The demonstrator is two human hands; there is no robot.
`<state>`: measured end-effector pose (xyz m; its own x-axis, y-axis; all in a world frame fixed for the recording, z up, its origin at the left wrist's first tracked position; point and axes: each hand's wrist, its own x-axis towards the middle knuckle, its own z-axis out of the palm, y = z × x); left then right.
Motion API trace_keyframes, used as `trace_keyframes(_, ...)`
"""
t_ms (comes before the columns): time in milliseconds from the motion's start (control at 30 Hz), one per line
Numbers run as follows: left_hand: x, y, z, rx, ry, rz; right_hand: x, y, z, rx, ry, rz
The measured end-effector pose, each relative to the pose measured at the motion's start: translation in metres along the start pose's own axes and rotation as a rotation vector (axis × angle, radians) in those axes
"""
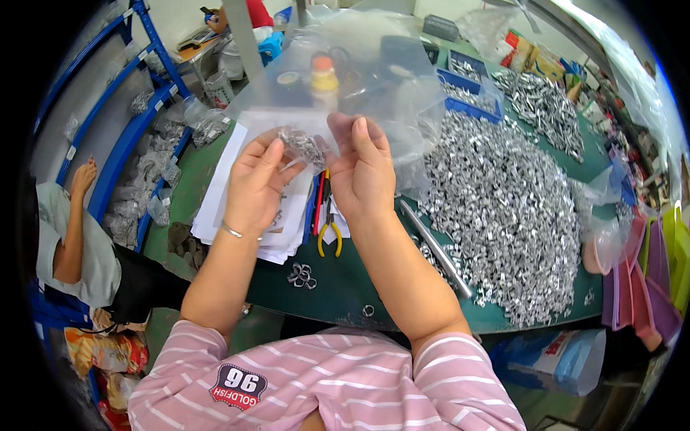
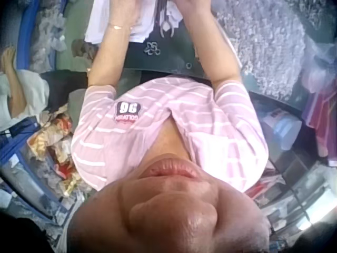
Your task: The person uses a metal file to smooth the edges of small silver metal rings. They pick up each ring from a pile on the table, file it, and place it back down. The task is repetitive and involves handling small hardware components.
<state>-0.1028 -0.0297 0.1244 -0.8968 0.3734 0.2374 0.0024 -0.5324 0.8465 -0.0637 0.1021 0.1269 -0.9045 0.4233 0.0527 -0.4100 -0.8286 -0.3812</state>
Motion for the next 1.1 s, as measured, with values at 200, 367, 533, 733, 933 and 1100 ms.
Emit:
trace_keyframes(200, -0.002, -0.029, 0.037, 0.112, 0.009, 0.032, -0.019, -0.04, -0.033, 0.113, 0.095, -0.044)
trace_keyframes(367, 0.001, -0.024, 0.057, 0.282, -0.053, 0.005, -0.021, -0.105, -0.065, 0.147, 0.28, -0.187)
trace_keyframes(533, 0.013, -0.031, 0.071, 0.391, -0.21, -0.009, -0.025, -0.12, -0.101, 0.063, 0.338, -0.04)
trace_keyframes(733, 0.025, -0.018, 0.102, 0.708, -0.426, -0.065, -0.026, -0.124, -0.129, 0.159, 0.398, 0.05)
trace_keyframes(933, 0.033, -0.017, 0.134, 1.021, -0.534, 0.146, -0.031, -0.109, -0.136, 0.174, 0.443, 0.155)
trace_keyframes(1100, 0.045, -0.014, 0.162, 1.321, -0.68, 0.828, -0.03, -0.098, -0.144, 0.206, 0.503, 0.184)
